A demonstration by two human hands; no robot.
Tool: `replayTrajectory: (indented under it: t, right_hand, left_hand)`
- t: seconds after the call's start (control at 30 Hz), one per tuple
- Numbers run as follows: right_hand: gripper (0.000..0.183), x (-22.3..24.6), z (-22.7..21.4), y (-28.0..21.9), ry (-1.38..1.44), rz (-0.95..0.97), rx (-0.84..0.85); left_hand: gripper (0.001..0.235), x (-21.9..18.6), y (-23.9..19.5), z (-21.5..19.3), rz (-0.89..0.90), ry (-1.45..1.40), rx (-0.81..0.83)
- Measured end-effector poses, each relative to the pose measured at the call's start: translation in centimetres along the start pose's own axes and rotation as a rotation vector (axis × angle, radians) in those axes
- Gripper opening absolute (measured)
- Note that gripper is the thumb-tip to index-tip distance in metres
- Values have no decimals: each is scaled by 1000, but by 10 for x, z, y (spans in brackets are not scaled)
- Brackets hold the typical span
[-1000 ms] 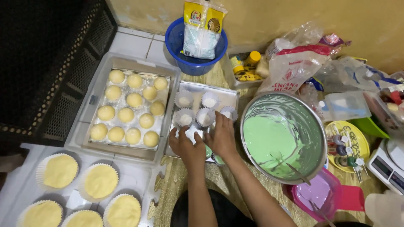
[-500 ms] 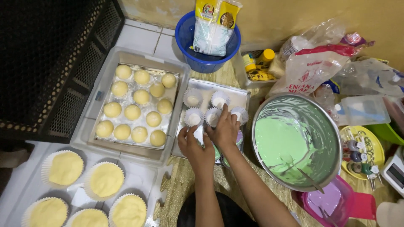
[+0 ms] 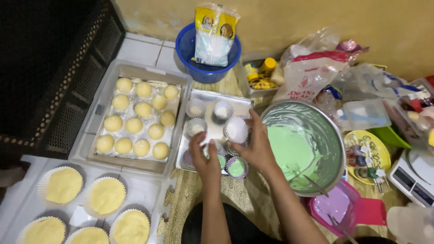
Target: Using a spoon to fill individual cupcake liners with green batter from a large mixing bowl.
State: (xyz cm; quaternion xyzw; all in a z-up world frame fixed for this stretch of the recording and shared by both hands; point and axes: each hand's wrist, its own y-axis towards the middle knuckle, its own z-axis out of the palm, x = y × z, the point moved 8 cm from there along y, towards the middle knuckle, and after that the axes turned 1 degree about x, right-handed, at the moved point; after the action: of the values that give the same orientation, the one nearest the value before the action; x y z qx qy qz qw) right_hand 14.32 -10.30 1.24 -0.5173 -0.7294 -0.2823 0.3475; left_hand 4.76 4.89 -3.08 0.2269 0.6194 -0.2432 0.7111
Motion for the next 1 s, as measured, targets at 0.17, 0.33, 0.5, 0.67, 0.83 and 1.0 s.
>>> replayTrajectory:
  t: [0.17,0.33,0.5,0.67,0.83,1.0]
  right_hand:
    - [113,-4,-26,-29,-44,-1,92]
    - [115,-33,-47,-63,-55,45,77]
    - [112,-54,-85,-107,-11,160,-33]
    - [102,-75,-105,-140,-19,165,-14]
    - [104,-86,-128,-158,159,190,-8]
    - [50,-130,-189,-185,-205,312,-387]
  left_hand:
    - [57,3,-40,50,-397,-404,300]
    - [58,14,-76,79,-521,-652,406]
    - [55,9,-142,99,-586,-673,473]
    - [58,87,-193,112,-900,-781,497]
    - [63,99,-194,111,-930,-702,527]
    - [66,110,-153,98,-742,-859,346]
